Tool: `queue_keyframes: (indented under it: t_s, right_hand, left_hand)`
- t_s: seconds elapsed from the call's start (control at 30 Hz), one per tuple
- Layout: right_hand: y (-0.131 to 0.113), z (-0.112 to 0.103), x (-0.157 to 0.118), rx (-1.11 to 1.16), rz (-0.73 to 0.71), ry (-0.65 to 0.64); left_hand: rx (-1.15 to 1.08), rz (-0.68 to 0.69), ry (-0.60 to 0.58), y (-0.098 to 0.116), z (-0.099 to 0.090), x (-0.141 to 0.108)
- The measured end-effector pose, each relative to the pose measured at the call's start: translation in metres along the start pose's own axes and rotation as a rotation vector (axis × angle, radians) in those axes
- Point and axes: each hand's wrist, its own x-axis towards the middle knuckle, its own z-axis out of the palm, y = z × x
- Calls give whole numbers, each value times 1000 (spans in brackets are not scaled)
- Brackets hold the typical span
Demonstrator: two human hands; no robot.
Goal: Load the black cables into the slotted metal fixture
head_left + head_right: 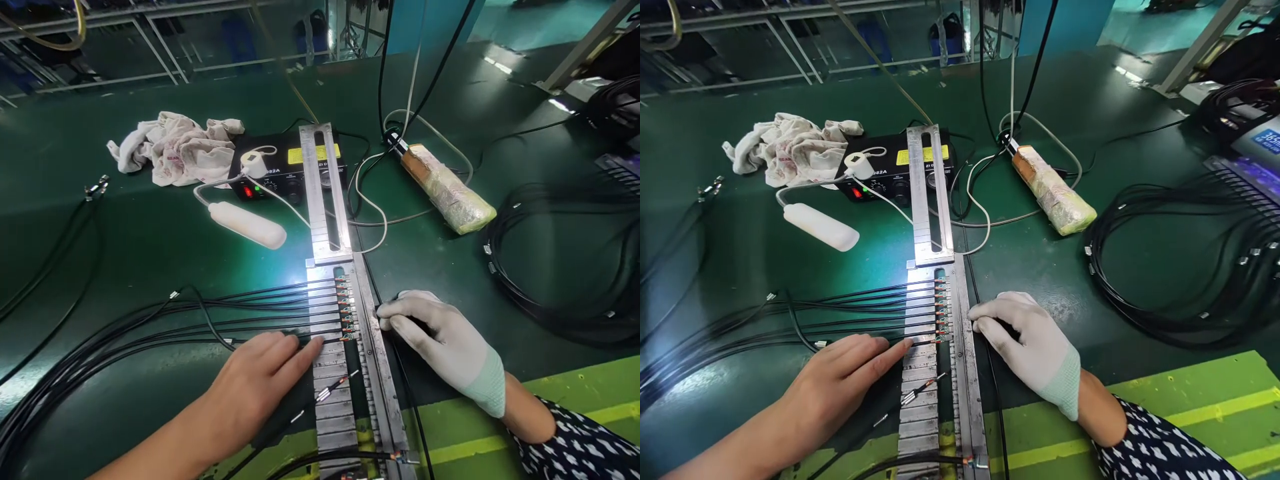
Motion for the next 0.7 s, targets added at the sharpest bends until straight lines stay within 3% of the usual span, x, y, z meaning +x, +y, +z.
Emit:
queue_keyframes:
  t_s: [0.13,0.27,0.37,0.47,0.57,0.7]
  right_hand:
    - [-1,2,-2,-7,-26,16]
    - [-4,10,-6,-45,-201,78]
    - [-6,14,-8,-107,-376,3]
    - [-4,15,-7,-134,-484,-55]
    - [-2,15,-6,-164,-496,-58]
    - [-2,16,-4,-277,-477,-53]
  left_hand:
    - [-85,13,-100,-5,-4,3]
    - [-184,-14,-132,-9,-4,6]
    - [-180,-6,-115,-8,0,6]
    - [-70,-20,-19,-2,3,2]
    - [70,-77,28,5,5,-5]
    - [79,-106,-84,9,16,-13]
